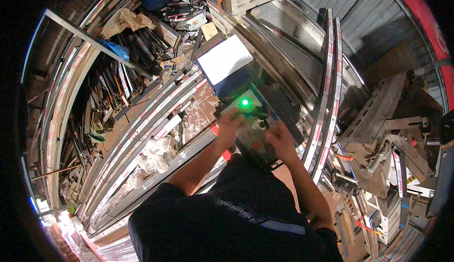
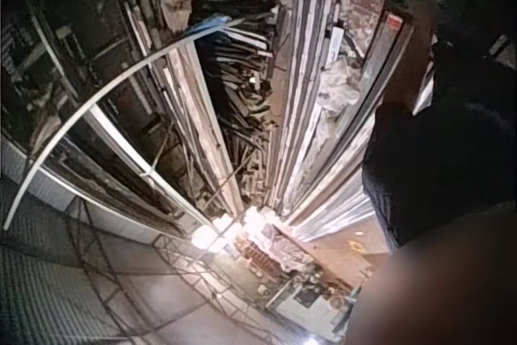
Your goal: The person handles long aluminum profiles, measures and marks them, operates a cutting machine, and assembles the cut pieces into window frames. The person uses a marker and a cutting machine to prepare the profiles and then fits them together with glass panes.
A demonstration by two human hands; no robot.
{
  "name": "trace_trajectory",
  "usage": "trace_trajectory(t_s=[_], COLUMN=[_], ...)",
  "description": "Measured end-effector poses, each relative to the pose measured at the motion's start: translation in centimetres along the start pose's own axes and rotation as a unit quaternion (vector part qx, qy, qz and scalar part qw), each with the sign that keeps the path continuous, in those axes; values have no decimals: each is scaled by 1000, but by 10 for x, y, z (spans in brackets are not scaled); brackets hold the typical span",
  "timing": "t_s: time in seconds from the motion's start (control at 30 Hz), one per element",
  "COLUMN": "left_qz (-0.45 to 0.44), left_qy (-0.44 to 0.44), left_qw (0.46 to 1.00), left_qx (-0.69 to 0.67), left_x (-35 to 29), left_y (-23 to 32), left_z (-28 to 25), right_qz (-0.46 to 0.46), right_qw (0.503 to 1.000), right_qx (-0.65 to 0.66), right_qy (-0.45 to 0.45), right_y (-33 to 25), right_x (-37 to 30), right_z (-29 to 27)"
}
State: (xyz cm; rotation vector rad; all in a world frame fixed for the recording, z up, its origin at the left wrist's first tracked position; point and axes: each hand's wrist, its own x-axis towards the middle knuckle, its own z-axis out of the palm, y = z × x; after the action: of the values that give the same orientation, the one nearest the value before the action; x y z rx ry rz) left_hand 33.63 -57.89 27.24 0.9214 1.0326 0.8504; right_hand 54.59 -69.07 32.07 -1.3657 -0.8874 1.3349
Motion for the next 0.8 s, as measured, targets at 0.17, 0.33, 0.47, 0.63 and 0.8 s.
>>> trace_trajectory(t_s=[0.17,0.33,0.47,0.63,0.8], left_qz=[-12,95,102,105,168], left_qy=[-154,-305,-376,-420,-475], left_qw=[979,912,865,843,799], left_qx=[134,257,315,318,329], left_x=[-33,-39,-37,-38,-27], left_y=[31,18,0,5,26], left_z=[50,55,52,67,82], right_qz=[25,42,103,106,48], right_qw=[993,994,972,975,972], right_qx=[56,21,167,130,-53], right_qy=[98,98,128,144,222], right_y=[-24,-2,15,19,15], right_x=[8,-33,-57,-61,-65], right_z=[-1,-5,-5,-13,-22])
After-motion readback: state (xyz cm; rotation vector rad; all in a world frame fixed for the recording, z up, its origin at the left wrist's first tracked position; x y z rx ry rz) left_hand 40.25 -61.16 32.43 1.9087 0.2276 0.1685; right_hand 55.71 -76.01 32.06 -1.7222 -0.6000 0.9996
